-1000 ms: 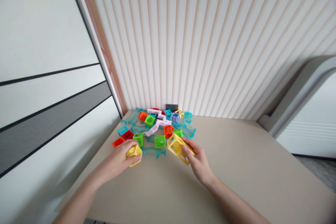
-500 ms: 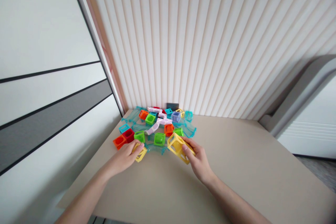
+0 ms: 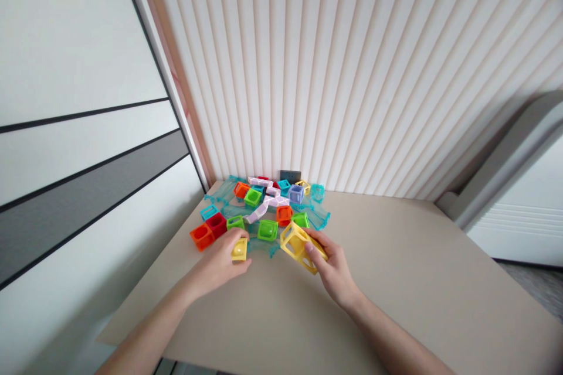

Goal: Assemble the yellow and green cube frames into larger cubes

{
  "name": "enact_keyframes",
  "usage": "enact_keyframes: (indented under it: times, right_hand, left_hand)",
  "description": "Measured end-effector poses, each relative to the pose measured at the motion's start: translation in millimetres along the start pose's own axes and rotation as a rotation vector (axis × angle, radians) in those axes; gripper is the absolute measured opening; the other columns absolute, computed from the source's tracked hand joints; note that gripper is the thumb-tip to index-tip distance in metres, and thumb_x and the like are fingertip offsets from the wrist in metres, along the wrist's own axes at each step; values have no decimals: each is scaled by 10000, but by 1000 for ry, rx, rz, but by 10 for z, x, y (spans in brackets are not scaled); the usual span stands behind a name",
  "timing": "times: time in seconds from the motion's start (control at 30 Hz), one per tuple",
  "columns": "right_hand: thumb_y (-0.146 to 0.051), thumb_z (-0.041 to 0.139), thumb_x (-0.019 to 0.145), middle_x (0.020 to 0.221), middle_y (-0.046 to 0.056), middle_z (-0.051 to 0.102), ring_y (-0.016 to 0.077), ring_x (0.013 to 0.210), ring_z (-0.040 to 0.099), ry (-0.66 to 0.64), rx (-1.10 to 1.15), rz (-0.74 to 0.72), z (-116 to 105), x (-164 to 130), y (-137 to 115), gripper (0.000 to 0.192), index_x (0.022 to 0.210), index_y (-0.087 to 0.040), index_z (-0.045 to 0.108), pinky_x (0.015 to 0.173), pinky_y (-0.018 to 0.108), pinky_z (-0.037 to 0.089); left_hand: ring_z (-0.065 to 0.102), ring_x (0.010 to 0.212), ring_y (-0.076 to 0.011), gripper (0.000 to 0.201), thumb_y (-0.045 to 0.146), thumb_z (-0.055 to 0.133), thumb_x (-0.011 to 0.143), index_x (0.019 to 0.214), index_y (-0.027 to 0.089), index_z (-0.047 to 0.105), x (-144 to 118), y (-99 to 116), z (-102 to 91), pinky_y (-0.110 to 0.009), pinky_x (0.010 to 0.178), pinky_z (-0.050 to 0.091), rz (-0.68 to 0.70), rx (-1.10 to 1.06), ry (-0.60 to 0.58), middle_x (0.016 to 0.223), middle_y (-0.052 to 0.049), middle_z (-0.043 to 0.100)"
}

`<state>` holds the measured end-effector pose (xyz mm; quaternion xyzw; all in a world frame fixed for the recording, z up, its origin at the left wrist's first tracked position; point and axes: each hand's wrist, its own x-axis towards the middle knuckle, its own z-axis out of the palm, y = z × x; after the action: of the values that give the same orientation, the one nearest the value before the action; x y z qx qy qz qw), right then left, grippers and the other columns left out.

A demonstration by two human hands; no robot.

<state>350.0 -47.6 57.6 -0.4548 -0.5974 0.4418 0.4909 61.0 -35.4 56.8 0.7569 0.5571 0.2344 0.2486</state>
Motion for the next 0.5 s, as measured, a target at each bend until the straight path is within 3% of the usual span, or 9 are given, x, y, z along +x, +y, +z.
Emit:
enact_keyframes:
  times: [0.1,0.27,0.5]
  right_hand:
    - [-603,617,903,1096,92,739,251,951,683,-8,-7,1,-2,-3,24,512,1186,-186,710,788,319,569]
    - [-590,619,907,1102,93,735,249,940,680,-9,-8,6,1,0,47,506,1199,-186,707,795,328,570]
    - [-591,623,903,1091,97,745,261,941,687,-5,-9,5,2,-5,36,510,1198,-184,709,770,330,581]
  left_hand:
    - [669,970,-254,307,262,655,773,1073,249,590,-6,63,19,-328,821,488,70,171,-50,1090,-59,682]
    - [696,905,-283,255,273,614,789,1042,248,614,9,205,21,-340,754,485,90,382,-100,1076,-73,700]
    - [682,876,-280,248,399,686,765,966,256,656,31,331,-77,-326,735,477,80,266,-243,945,-38,729]
